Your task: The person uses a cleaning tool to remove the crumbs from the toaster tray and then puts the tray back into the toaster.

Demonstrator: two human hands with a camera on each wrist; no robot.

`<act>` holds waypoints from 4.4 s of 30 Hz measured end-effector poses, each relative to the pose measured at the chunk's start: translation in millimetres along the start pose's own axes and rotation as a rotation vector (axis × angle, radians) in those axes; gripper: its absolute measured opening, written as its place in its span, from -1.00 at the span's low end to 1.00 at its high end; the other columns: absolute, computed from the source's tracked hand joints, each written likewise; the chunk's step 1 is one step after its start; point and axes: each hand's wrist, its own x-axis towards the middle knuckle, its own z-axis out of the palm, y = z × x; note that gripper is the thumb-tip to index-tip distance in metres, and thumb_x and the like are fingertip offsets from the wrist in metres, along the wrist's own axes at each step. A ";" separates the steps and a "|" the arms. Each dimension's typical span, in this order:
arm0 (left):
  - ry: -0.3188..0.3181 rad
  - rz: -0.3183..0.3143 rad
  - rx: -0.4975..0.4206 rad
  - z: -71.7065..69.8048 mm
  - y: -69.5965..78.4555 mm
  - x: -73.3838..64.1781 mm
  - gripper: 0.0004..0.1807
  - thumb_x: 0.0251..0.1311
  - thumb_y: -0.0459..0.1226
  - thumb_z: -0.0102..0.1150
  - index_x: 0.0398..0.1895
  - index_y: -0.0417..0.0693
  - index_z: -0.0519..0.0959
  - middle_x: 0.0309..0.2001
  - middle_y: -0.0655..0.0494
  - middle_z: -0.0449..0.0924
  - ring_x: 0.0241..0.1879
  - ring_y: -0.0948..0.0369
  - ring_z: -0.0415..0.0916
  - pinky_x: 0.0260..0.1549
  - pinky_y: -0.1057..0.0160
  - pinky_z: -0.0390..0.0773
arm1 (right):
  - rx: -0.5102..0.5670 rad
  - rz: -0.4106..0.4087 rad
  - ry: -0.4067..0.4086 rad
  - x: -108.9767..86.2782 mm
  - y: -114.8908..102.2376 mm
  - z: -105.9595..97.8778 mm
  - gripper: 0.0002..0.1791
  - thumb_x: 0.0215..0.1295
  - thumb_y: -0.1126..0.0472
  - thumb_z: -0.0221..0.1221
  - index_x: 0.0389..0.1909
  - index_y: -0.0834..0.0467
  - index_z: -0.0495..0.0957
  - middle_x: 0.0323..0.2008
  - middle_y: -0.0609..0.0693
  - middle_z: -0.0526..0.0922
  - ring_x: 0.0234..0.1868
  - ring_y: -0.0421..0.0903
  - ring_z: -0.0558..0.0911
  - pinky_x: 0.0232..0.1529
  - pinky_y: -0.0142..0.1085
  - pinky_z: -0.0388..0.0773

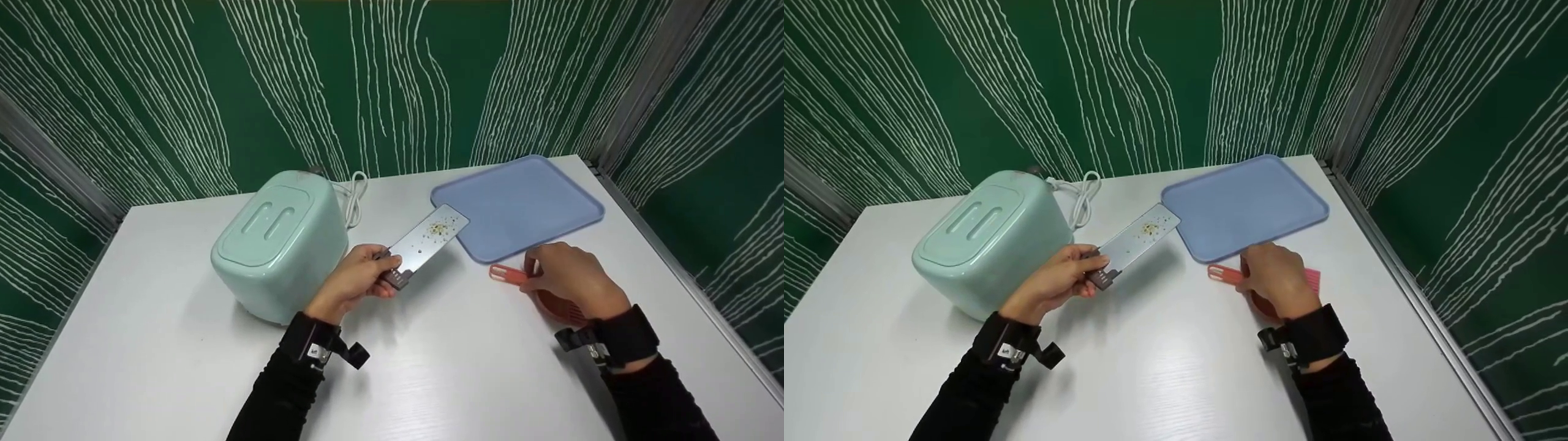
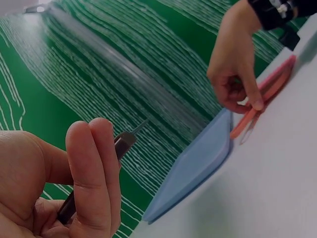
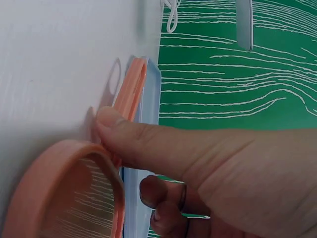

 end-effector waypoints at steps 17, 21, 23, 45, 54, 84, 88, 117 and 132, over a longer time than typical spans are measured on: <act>0.005 -0.004 -0.004 -2.4 -0.5 -1.8 -0.86 0.59 -0.35 0.12 -0.11 -0.31 0.49 -0.50 0.00 0.66 -0.70 0.33 0.59 -0.69 0.48 0.62 | -0.003 -0.041 0.108 0.4 -11.5 -7.9 -0.73 0.26 0.06 0.49 -0.21 0.14 0.70 -0.45 -0.07 0.73 -0.41 -0.14 0.62 -0.46 -0.25 0.49; 0.014 -0.003 -0.005 -3.6 -1.1 -2.0 -0.86 0.59 -0.34 0.12 -0.14 -0.29 0.49 -0.50 0.00 0.68 -0.71 0.33 0.60 -0.70 0.48 0.62 | -0.001 -0.061 0.169 -0.2 -13.5 -11.3 -0.72 0.24 0.06 0.47 -0.21 0.17 0.68 -0.44 -0.02 0.75 -0.48 -0.17 0.62 -0.53 -0.29 0.50; 0.016 -0.004 -0.007 -3.6 -1.1 -2.2 -0.86 0.60 -0.34 0.12 -0.15 -0.28 0.48 -0.50 0.00 0.69 -0.71 0.33 0.60 -0.71 0.48 0.62 | 0.000 -0.071 0.207 -1.2 -14.4 -13.4 -0.73 0.23 0.07 0.44 -0.22 0.17 0.67 -0.44 0.00 0.76 -0.51 -0.19 0.62 -0.56 -0.29 0.52; 0.016 0.001 0.012 -4.0 -1.4 -2.8 -0.85 0.59 -0.33 0.12 -0.16 -0.28 0.50 -0.51 0.03 0.65 -0.71 0.33 0.58 -0.70 0.47 0.63 | 0.044 -0.084 0.374 -23.1 -17.6 -38.3 -0.85 0.37 0.19 0.19 -0.29 0.13 0.41 -0.66 -0.05 0.42 -0.66 -0.11 0.38 -0.63 -0.30 0.24; 0.004 0.011 0.007 -5.4 -1.7 -2.9 -0.85 0.59 -0.34 0.13 -0.16 -0.28 0.49 -0.51 0.02 0.66 -0.71 0.33 0.59 -0.69 0.47 0.64 | 0.150 -0.028 0.302 -29.2 -6.9 -49.9 -0.75 0.38 0.19 0.31 -0.42 0.09 0.43 -0.58 -0.10 0.45 -0.54 -0.15 0.43 -0.58 -0.35 0.27; -0.015 0.007 0.022 -4.5 -1.0 -3.8 -0.87 0.59 -0.34 0.12 -0.16 -0.26 0.49 -0.50 0.03 0.66 -0.71 0.34 0.58 -0.70 0.48 0.62 | 0.377 0.239 -0.021 -40.0 35.6 -66.6 -0.55 0.52 -0.10 0.27 -0.49 0.11 0.53 -0.58 -0.06 0.53 -0.55 -0.13 0.50 -0.51 -0.29 0.48; -0.013 0.007 0.019 -3.5 -0.3 -5.2 -0.87 0.59 -0.35 0.12 -0.14 -0.28 0.49 -0.50 0.03 0.66 -0.72 0.34 0.58 -0.71 0.47 0.62 | 0.381 0.237 -0.034 -39.6 38.2 -66.0 -0.58 0.50 -0.04 0.26 -0.55 0.08 0.52 -0.58 -0.08 0.54 -0.55 -0.15 0.50 -0.49 -0.29 0.48; -0.033 0.024 0.120 13.7 8.6 12.5 -0.85 0.57 -0.35 0.12 -0.09 -0.33 0.51 -0.49 0.03 0.63 -0.75 0.37 0.52 -0.74 0.47 0.57 | 0.465 0.033 0.281 -41.6 59.6 -64.6 -0.75 0.53 0.14 0.23 -0.38 0.17 0.63 -0.65 -0.10 0.54 -0.62 -0.16 0.48 -0.61 -0.26 0.40; -0.083 0.055 0.127 42.4 17.1 37.0 -0.89 0.54 -0.39 0.13 -0.22 -0.24 0.53 -0.50 0.05 0.69 -0.75 0.38 0.52 -0.75 0.49 0.56 | 0.546 0.066 0.479 -44.8 59.1 -71.4 -0.79 0.50 0.13 0.27 -0.25 0.22 0.67 -0.65 -0.18 0.58 -0.64 -0.21 0.48 -0.66 -0.31 0.39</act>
